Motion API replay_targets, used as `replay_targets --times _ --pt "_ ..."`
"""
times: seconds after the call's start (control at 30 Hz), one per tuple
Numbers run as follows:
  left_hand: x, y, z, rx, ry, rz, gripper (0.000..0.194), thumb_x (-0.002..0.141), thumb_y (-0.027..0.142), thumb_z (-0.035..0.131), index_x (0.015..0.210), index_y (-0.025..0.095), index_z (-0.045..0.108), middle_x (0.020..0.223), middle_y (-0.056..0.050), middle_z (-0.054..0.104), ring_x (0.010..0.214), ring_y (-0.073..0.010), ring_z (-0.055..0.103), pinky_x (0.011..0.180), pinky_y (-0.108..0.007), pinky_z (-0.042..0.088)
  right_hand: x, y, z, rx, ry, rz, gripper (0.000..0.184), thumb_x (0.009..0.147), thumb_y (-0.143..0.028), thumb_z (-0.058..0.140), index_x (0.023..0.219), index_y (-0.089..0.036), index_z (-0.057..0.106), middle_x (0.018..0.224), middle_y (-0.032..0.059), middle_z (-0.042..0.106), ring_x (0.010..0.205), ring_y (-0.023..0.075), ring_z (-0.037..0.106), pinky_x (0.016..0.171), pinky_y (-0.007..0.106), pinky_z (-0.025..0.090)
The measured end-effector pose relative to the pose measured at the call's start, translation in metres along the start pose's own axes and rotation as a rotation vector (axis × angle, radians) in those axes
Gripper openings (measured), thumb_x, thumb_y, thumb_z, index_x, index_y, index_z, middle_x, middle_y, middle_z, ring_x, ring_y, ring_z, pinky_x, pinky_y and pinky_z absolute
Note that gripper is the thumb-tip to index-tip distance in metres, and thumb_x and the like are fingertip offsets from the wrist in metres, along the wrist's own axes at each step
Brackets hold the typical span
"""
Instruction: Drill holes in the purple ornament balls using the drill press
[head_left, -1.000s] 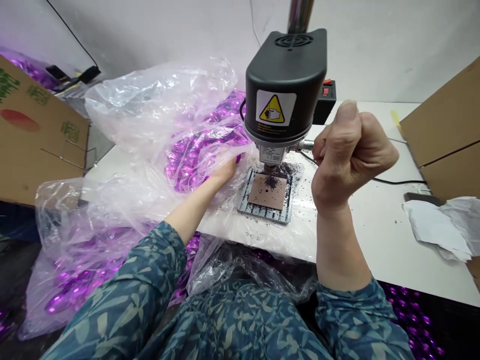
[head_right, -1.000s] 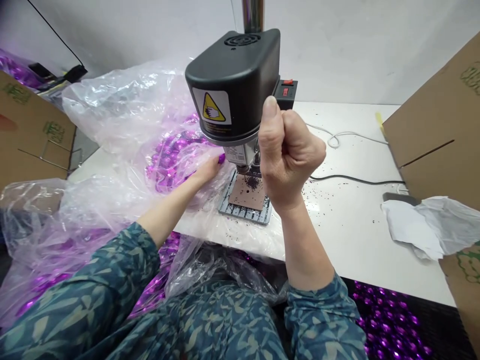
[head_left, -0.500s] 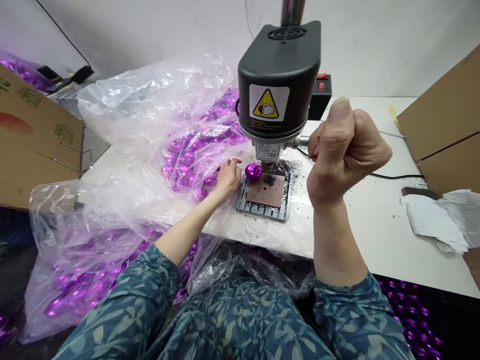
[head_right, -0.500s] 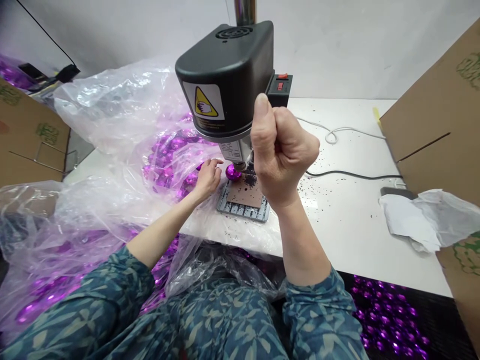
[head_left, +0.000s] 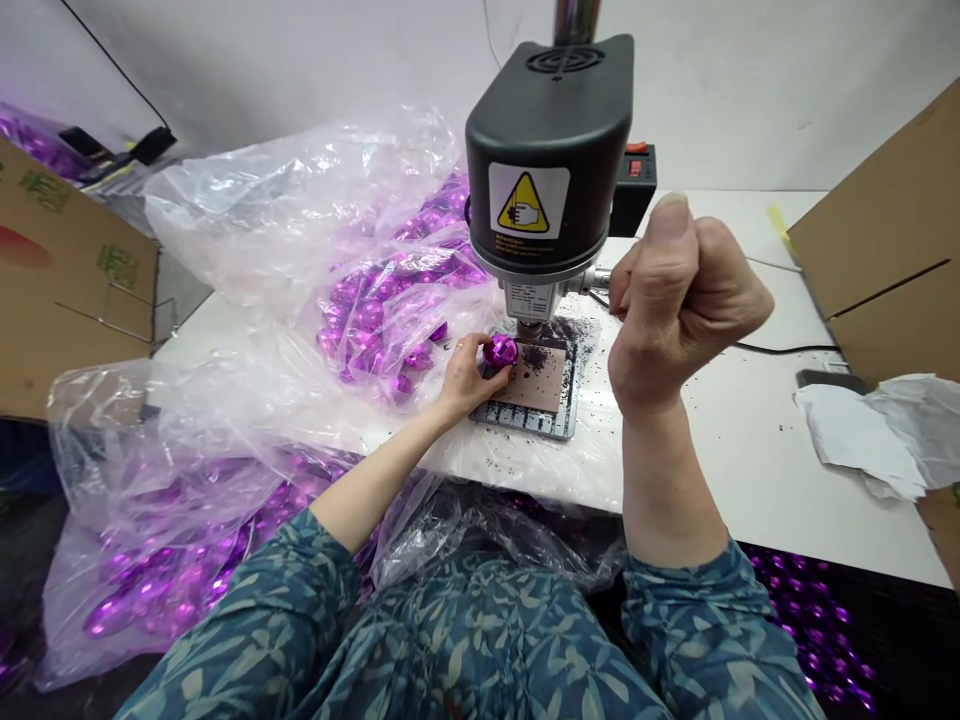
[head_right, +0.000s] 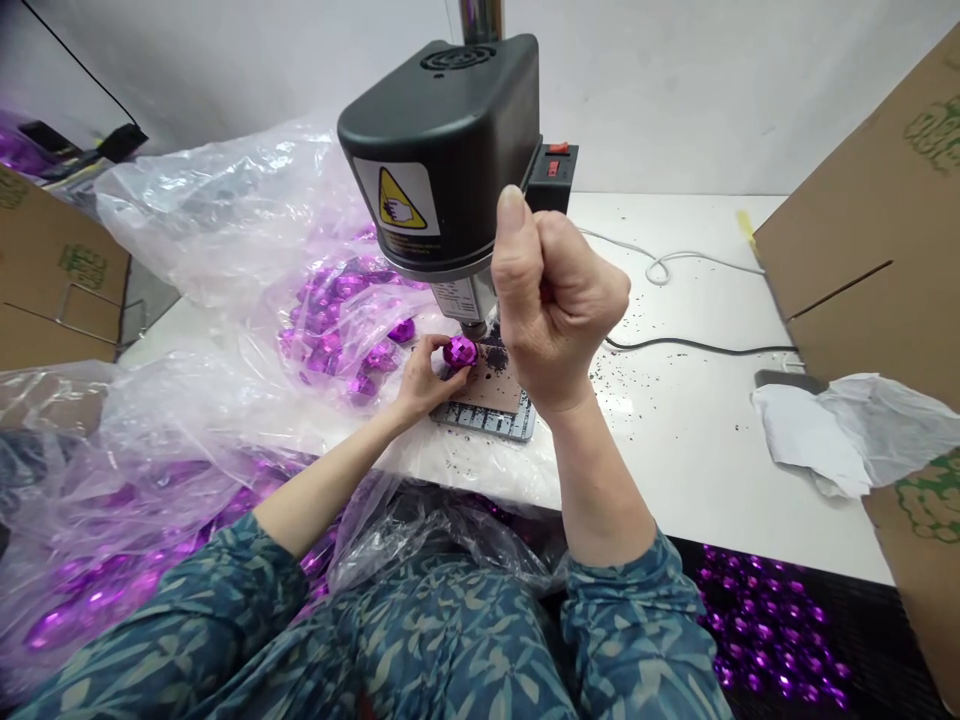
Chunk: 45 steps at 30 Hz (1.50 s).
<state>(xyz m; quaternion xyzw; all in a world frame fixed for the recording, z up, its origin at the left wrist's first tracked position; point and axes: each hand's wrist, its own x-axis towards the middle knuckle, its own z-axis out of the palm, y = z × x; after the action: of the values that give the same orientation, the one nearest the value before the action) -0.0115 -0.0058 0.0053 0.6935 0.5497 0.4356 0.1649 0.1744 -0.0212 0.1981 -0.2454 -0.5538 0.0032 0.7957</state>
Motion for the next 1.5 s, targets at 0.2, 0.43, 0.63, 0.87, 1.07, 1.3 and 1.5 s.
replay_targets --times 0.2,0.43,0.63,0.87,1.07,1.3,1.5 --pt "-0.002 0.008 -0.017 -0.46 0.031 -0.19 0.058 0.087 0.043 0.083 0.139 0.023 0.066 0.126 -0.011 0.075 0.109 -0.0241 0.075 0.099 -0.039 0.063 0.0 -0.001 -0.003 0.003 -0.031 0.008 0.062 0.106 -0.053 0.062 0.064 -0.023 0.028 0.051 -0.0069 0.034 0.043 0.0049 0.035 0.047 0.03 0.029" --pt "-0.006 0.016 -0.032 -0.905 -0.124 -0.512 0.057 0.094 0.07 0.077 0.13 0.027 0.07 0.127 -0.012 0.079 0.11 -0.027 0.08 0.085 -0.041 0.071 0.0 -0.004 0.002 -0.084 -0.015 -0.001 0.066 0.104 -0.065 0.056 0.064 -0.024 0.023 0.05 -0.0065 0.031 0.041 0.006 0.03 0.045 0.033 0.027" --pt "-0.005 0.013 -0.018 -0.873 -0.121 -0.467 0.069 0.083 0.066 0.092 0.138 0.028 0.071 0.125 -0.008 0.082 0.112 -0.0242 0.081 0.099 -0.041 0.068 0.0 -0.001 -0.001 -0.038 -0.027 -0.02 0.062 0.107 -0.055 0.058 0.065 -0.024 0.026 0.05 -0.0067 0.033 0.042 0.0071 0.031 0.045 0.033 0.028" --pt "-0.002 0.006 0.007 -0.73 -0.14 -0.324 0.078 0.074 0.064 0.097 0.135 0.02 0.073 0.125 -0.012 0.083 0.115 -0.0283 0.079 0.107 -0.046 0.064 0.001 -0.005 0.002 0.018 0.015 -0.011 0.068 0.099 -0.064 0.066 0.062 -0.023 0.026 0.048 -0.0076 0.032 0.039 0.0054 0.03 0.043 0.033 0.023" --pt "-0.002 0.003 0.016 -0.746 -0.172 -0.276 0.079 0.073 0.061 0.099 0.136 0.02 0.071 0.137 -0.015 0.078 0.127 -0.0318 0.078 0.116 -0.05 0.062 0.0 -0.004 0.002 -0.037 0.002 0.007 0.068 0.102 -0.067 0.059 0.063 -0.024 0.023 0.049 -0.007 0.029 0.039 0.0068 0.029 0.043 0.035 0.026" --pt "-0.009 0.007 0.022 -0.648 -0.195 -0.131 0.069 0.081 0.055 0.095 0.135 0.022 0.068 0.14 -0.014 0.074 0.129 -0.0298 0.075 0.118 -0.048 0.06 -0.001 -0.002 0.0 -0.003 -0.018 -0.03 0.063 0.106 -0.055 0.06 0.066 -0.024 0.024 0.052 -0.0065 0.028 0.04 0.0072 0.032 0.043 0.034 0.027" --pt "-0.015 0.006 0.023 -0.494 -0.141 0.025 0.056 0.09 0.042 0.088 0.136 0.021 0.064 0.137 -0.014 0.073 0.126 -0.0288 0.073 0.11 -0.046 0.061 -0.002 -0.001 -0.002 -0.041 -0.041 -0.009 0.063 0.105 -0.062 0.057 0.066 -0.026 0.023 0.051 -0.0075 0.03 0.041 0.0059 0.03 0.044 0.032 0.029"
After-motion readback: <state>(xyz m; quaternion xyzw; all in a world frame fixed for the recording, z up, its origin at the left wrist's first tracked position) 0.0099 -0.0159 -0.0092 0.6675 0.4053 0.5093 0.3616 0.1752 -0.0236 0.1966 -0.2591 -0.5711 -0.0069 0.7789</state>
